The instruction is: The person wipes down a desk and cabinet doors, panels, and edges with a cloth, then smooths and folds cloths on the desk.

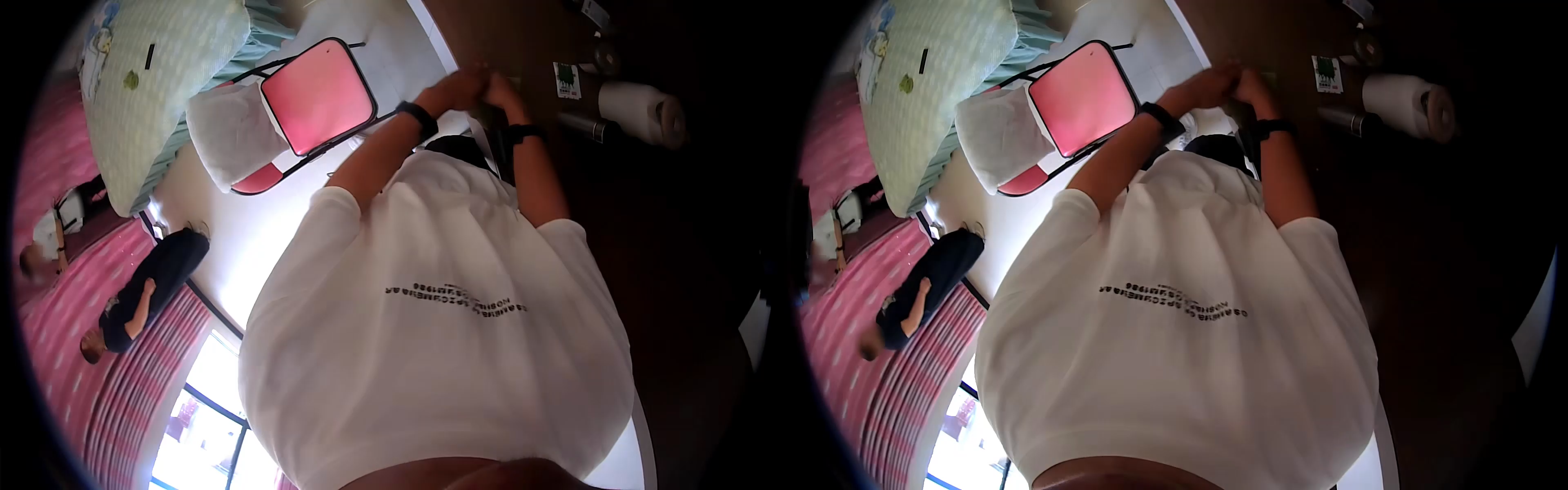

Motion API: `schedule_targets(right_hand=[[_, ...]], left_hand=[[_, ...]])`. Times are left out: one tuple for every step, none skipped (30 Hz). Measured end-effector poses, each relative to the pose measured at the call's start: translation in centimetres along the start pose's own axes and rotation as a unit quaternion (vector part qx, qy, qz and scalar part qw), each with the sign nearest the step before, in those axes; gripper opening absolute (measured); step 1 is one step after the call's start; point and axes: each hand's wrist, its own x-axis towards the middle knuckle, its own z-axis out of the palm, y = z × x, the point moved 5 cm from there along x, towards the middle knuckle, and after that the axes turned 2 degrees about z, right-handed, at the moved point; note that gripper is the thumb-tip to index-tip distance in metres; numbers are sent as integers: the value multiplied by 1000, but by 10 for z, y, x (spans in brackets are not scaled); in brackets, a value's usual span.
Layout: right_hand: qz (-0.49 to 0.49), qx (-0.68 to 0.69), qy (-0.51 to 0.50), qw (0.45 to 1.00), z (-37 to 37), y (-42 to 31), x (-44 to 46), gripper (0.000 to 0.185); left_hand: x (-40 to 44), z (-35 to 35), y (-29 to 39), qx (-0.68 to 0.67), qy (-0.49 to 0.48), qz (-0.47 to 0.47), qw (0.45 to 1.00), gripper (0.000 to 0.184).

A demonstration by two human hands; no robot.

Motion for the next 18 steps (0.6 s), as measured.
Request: schedule_targets(right_hand=[[8, 2, 5, 1000, -13, -18, 0, 37], [131, 24, -60, 989, -20, -26, -4, 31], [245, 45, -121, 961, -30, -34, -8, 27], [261, 34, -109, 959, -32, -39, -8, 27], [274, 24, -96, 957, -28, -41, -7, 27], [289, 8, -115, 950, -32, -48, -5, 28], [300, -5, -131, 945, -33, -55, 3, 29], [293, 18, -120, 948, -12, -33, 6, 31], [287, 50, -110, 950, 13, -12, 9, 32], [291, 36, -133, 947, 17, -10, 20, 34], [298, 16, -162, 941, 14, -14, 23, 37], [287, 24, -165, 943, 16, -21, 33, 37], [246, -21, -133, 960, 9, -25, 39, 39], [207, -70, -99, 971, -2, -30, 39, 41], [205, -72, -105, 970, -3, -31, 39, 41], [194, -69, -54, 977, -5, -38, 41, 40], [181, -66, -1, 981, -8, -44, 42, 39], [178, -67, -5, 982, -11, -53, 45, 39]], left_hand=[[-4, 7, 8, -81, -28, -79, 993, 58], [-6, 16, 12, -81, -35, -75, 993, 58], [-8, 26, 5, -82, -2, -62, 995, 59], [-9, 25, -4, -77, 35, -48, 995, 59], [-17, 22, -2, -48, 59, -58, 995, 57], [-24, 25, -7, -26, 89, -43, 995, 54], [-32, 35, -19, 30, 104, -37, 993, 51], [-37, 42, -31, 3, 72, -60, 996, 54], [-43, 27, -23, 0, 65, -68, 996, 61], [-51, 27, -25, 87, 42, -88, 991, 70], [-50, 27, -28, 38, 72, -65, 995, 77], [-55, 16, -28, 68, 70, -90, 991, 79], [-52, 9, -20, 91, 69, -111, 987, 81], [-48, -1, -8, 90, 72, -113, 987, 81], [-48, -8, -10, 80, 45, -190, 977, 82], [-54, -3, -16, 66, 17, -268, 961, 82], [-54, -3, -17, 60, 19, -274, 960, 82], [-54, 2, -25, -8, 3, -271, 962, 81]])
